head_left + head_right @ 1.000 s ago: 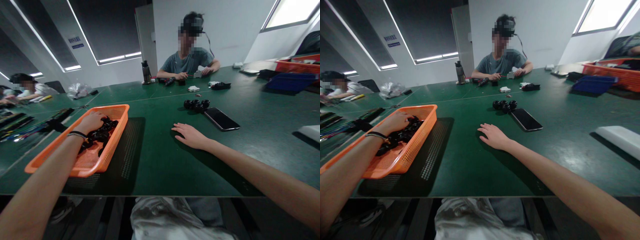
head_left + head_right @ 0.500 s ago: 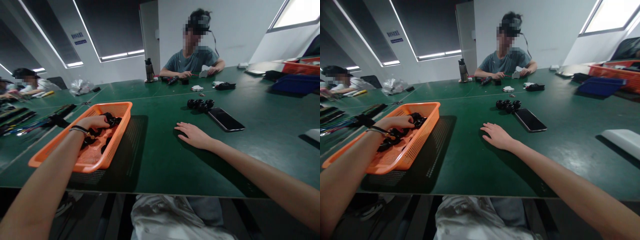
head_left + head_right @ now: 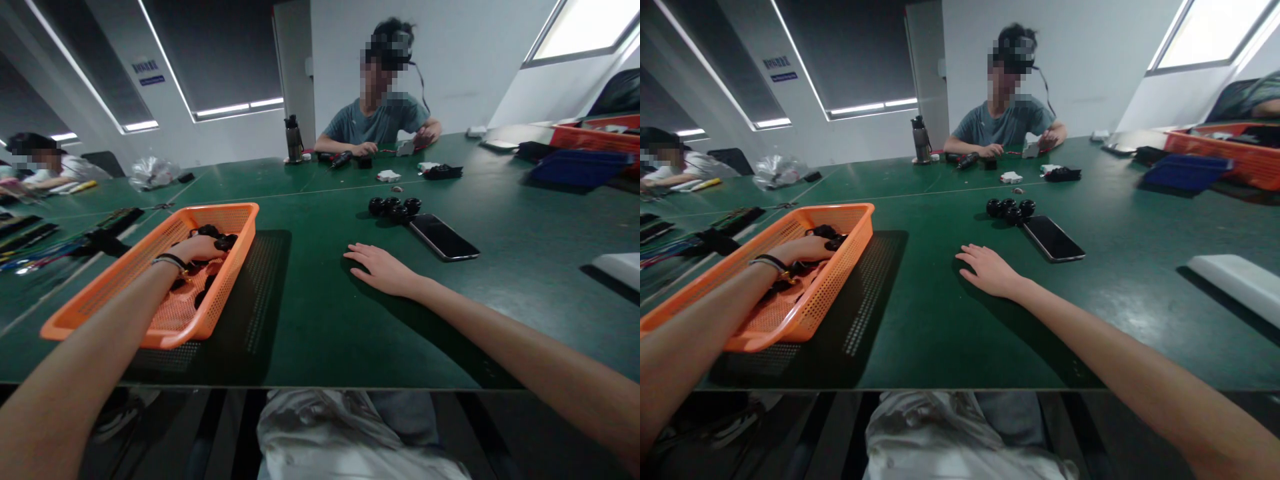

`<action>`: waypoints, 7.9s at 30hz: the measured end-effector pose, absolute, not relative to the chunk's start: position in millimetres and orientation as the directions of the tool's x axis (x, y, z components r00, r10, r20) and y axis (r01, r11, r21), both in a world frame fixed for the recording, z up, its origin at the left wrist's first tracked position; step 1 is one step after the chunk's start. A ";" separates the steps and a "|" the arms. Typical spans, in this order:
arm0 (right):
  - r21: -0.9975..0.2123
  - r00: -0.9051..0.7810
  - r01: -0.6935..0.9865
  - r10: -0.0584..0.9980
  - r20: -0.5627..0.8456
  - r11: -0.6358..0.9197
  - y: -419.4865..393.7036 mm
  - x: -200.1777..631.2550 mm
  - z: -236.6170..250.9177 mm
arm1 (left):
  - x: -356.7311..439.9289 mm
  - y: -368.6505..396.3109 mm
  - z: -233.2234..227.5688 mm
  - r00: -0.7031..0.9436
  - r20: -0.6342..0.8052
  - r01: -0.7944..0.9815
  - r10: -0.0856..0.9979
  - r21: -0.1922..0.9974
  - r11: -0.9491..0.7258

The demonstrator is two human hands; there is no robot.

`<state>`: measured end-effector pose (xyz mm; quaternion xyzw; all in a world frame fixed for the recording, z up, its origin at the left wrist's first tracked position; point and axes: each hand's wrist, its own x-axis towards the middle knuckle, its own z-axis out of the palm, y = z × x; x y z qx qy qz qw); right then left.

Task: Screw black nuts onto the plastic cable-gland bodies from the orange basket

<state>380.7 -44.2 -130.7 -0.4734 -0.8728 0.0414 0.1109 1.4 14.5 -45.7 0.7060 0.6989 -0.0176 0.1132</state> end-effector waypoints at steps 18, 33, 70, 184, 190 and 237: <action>-0.142 -0.514 0.823 0.828 0.223 0.550 -44.3 376.6 -133.7 | 165.2 -112.8 -54.4 0.612 0.305 0.639 0.730 0.353 -0.684; -0.450 -0.383 0.751 0.874 0.300 0.484 -27.1 387.0 -137.2 | 243.8 -37.3 -132.0 0.146 0.307 0.133 0.940 0.936 -0.326; -0.374 -0.424 0.761 0.843 0.332 0.530 -30.3 387.4 -140.9 | 181.0 -40.4 -113.9 0.256 0.132 0.821 0.958 0.493 -0.288; -0.831 -0.309 0.314 0.877 0.368 0.459 -68.1 366.4 -123.8 | 166.0 -52.9 -129.4 0.489 0.157 0.271 0.858 0.908 -0.320; -0.865 -0.342 0.285 0.887 0.310 0.412 -67.0 368.7 -124.5 | 166.5 -54.3 -126.5 0.477 0.176 0.300 0.861 0.888 -0.348; -0.852 -0.305 0.376 0.917 0.257 0.364 -65.7 369.6 -127.9 | 162.7 -48.8 -122.7 0.517 0.145 0.348 0.844 0.865 -0.362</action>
